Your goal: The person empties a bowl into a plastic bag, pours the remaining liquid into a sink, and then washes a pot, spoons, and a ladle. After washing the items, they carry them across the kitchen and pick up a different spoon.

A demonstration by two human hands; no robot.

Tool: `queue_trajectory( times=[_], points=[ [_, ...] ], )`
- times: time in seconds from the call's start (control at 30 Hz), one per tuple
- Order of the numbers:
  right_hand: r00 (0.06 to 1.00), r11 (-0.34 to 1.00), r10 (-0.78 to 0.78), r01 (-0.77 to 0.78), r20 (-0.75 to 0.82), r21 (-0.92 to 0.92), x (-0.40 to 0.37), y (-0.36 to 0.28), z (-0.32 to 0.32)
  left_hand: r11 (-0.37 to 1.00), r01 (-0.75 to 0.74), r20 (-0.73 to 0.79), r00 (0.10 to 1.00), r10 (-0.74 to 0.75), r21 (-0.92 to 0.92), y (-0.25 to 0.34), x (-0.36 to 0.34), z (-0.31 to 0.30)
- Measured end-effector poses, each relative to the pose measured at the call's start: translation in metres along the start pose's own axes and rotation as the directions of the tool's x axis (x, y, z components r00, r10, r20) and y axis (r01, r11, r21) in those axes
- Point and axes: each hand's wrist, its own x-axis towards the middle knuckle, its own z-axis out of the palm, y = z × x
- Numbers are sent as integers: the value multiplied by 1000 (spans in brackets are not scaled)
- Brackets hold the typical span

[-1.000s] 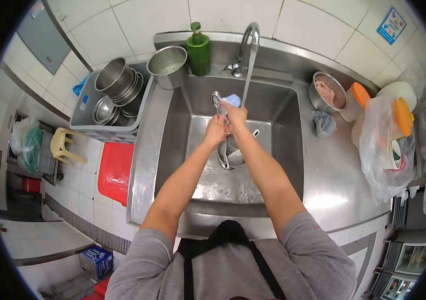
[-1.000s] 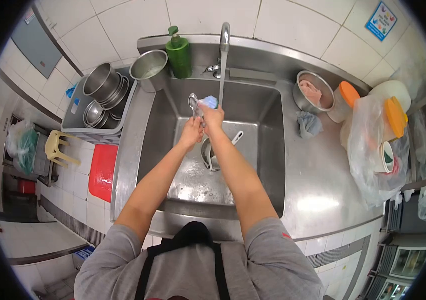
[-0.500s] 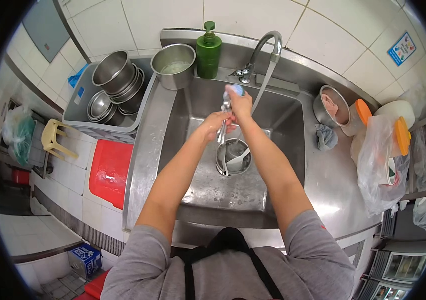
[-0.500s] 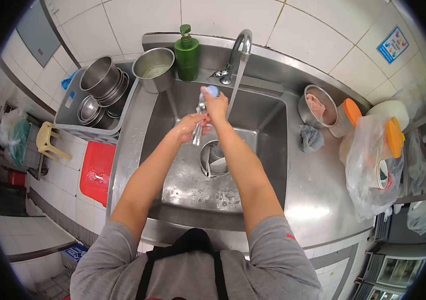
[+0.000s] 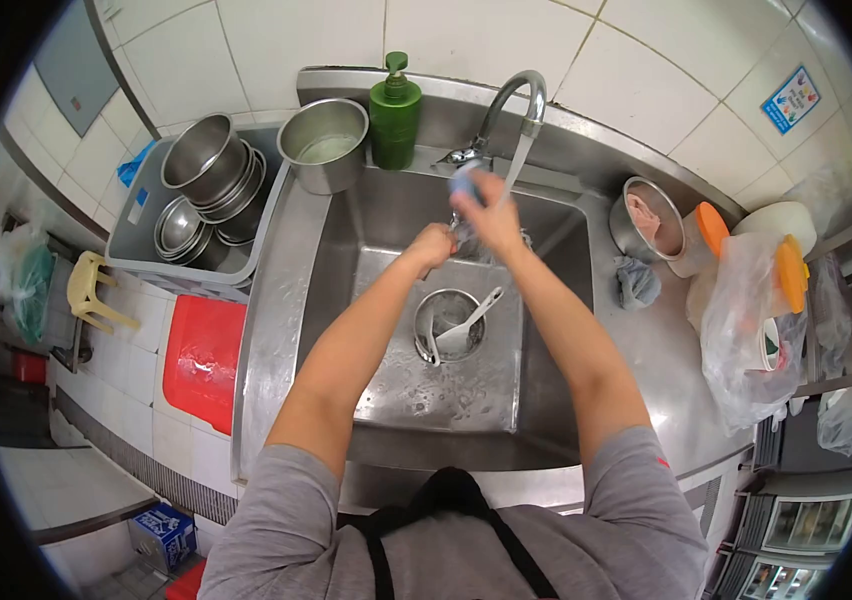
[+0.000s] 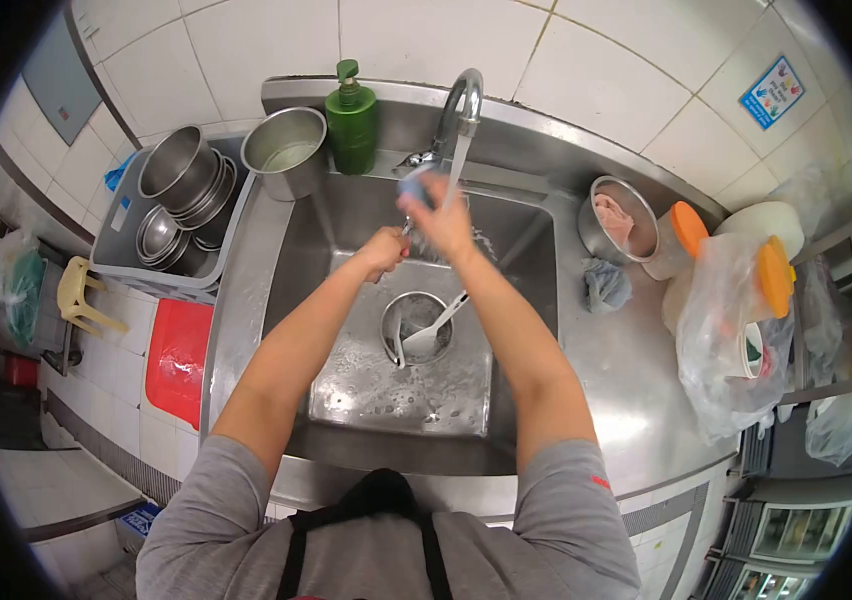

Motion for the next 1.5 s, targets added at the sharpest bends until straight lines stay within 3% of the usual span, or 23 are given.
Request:
queue_trajectory(
  times=[0.03,0.1,0.13,0.2,0.23,0.27,0.3,0.33,0.37,0.43,0.6,0.67,0.7,0.8,0.87,0.9,1.03,1.1,1.17,1.23,1.33,1.4,1.5],
  points=[
    [972,967,-202,217,118,-130,-16,-2,5,1000,-8,6,1000,8,-6,1,2,9],
    [954,939,-183,241,238,-243,-13,9,-7,852,-512,-103,847,522,108,6,-10,32],
    [955,941,-178,235,237,-243,-8,14,-10,878,-362,-55,916,397,314,10,-13,33],
    [789,851,434,-199,435,-487,8,7,-22,913,-320,-50,938,343,254,10,-10,33],
    [786,847,442,-208,432,-489,3,24,-15,942,-280,-48,955,293,186,11,-11,35],
    [822,825,561,-546,99,-146,-4,49,-1,971,-239,-68,969,239,12,15,-15,35],
    [673,690,718,-657,-175,303,3,23,-4,970,-244,-70,967,244,14,14,-12,34],
    [392,253,913,-761,112,597,0,-7,-7,975,-163,-77,985,152,-153,11,-8,32],
    [394,255,912,-760,113,598,-15,-5,-1,945,-77,-67,996,59,-318,9,-6,30],
    [592,89,599,-719,540,690,-35,14,14,947,-71,-15,997,70,-314,13,-9,19],
    [583,175,737,-652,341,738,-28,2,33,887,-122,-144,988,64,-445,8,-14,23],
    [641,480,757,-680,131,554,-23,1,41,936,-207,-449,892,62,-283,7,-19,22],
    [645,483,752,-680,135,552,-22,3,42,935,-210,-454,889,60,-287,6,-21,19],
    [706,469,602,-690,373,551,-16,7,27,932,-246,-393,911,129,-265,-2,-21,8],
    [689,226,448,-704,570,673,-12,0,7,619,-161,-41,978,204,-769,-11,-21,3],
    [688,228,448,-705,571,672,-11,0,7,617,-162,-42,978,204,-770,-13,-23,1],
    [726,377,533,-663,434,646,-3,3,12,585,-93,27,981,193,-806,-7,-27,4],
    [753,640,606,-654,258,404,2,8,15,598,-104,22,979,201,-795,-4,-25,6],
    [794,769,599,-606,102,205,6,-3,8,829,-228,-76,972,220,-511,-1,-23,9],
    [834,834,550,-552,-47,-24,11,-11,-2,842,-295,-177,955,240,-452,4,-28,13],
    [688,648,672,-726,274,231,15,-10,-12,818,-389,-281,915,289,-425,8,-27,14],
    [648,232,456,-748,609,622,6,-15,-15,782,-417,-284,906,315,-463,11,-27,14],
    [671,189,469,-712,574,677,-3,-12,-8,723,-318,-168,947,274,-613,19,-24,14]
  ],
)
